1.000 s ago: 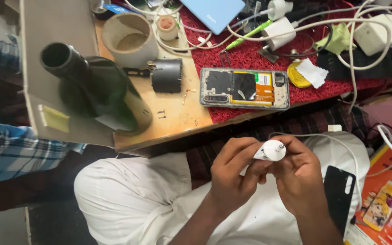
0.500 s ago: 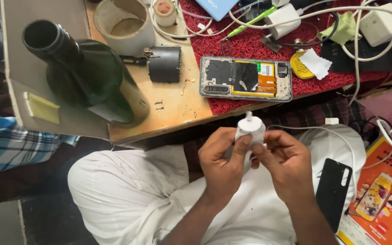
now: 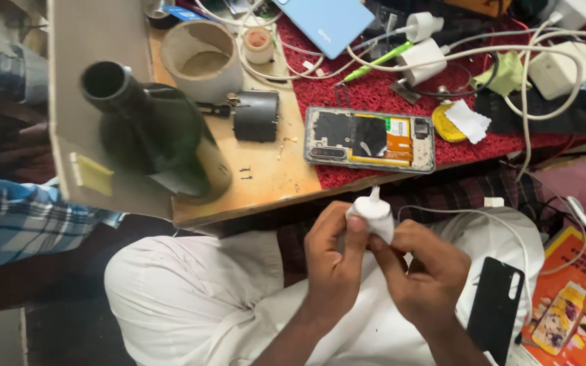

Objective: The person applies adhesive to the edges of a disassembled smartphone chassis, then attaches the back cover and presses it into place. The person briefly turns on the phone to check the display and then wipes the back cover with a cloth.

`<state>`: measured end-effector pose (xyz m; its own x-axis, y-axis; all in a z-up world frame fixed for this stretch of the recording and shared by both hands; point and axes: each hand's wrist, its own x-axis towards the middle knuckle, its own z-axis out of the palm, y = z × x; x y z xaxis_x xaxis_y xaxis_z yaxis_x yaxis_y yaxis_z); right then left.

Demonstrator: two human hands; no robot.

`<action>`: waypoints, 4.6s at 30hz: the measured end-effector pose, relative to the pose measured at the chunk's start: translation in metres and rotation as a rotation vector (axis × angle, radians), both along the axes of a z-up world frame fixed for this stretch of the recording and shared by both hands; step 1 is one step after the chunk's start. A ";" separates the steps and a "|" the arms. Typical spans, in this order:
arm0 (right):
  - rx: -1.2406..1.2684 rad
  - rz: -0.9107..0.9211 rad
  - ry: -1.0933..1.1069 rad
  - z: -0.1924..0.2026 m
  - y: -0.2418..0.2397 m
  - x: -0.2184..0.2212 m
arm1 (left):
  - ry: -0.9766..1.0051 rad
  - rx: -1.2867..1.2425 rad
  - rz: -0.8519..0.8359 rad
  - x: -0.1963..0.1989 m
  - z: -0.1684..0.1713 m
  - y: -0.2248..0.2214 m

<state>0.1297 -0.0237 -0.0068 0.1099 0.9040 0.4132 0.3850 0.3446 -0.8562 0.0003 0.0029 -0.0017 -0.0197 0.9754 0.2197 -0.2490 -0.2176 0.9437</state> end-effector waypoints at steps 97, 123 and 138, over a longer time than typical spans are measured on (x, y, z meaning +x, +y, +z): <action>0.339 0.016 -0.260 0.038 0.001 -0.047 | 0.189 -0.006 0.305 -0.027 0.008 -0.026; 0.034 0.003 0.532 0.015 -0.017 -0.028 | 0.148 0.094 0.275 -0.008 -0.015 -0.016; -0.121 0.055 0.336 0.042 -0.014 -0.023 | 0.175 0.057 0.160 -0.022 -0.016 -0.010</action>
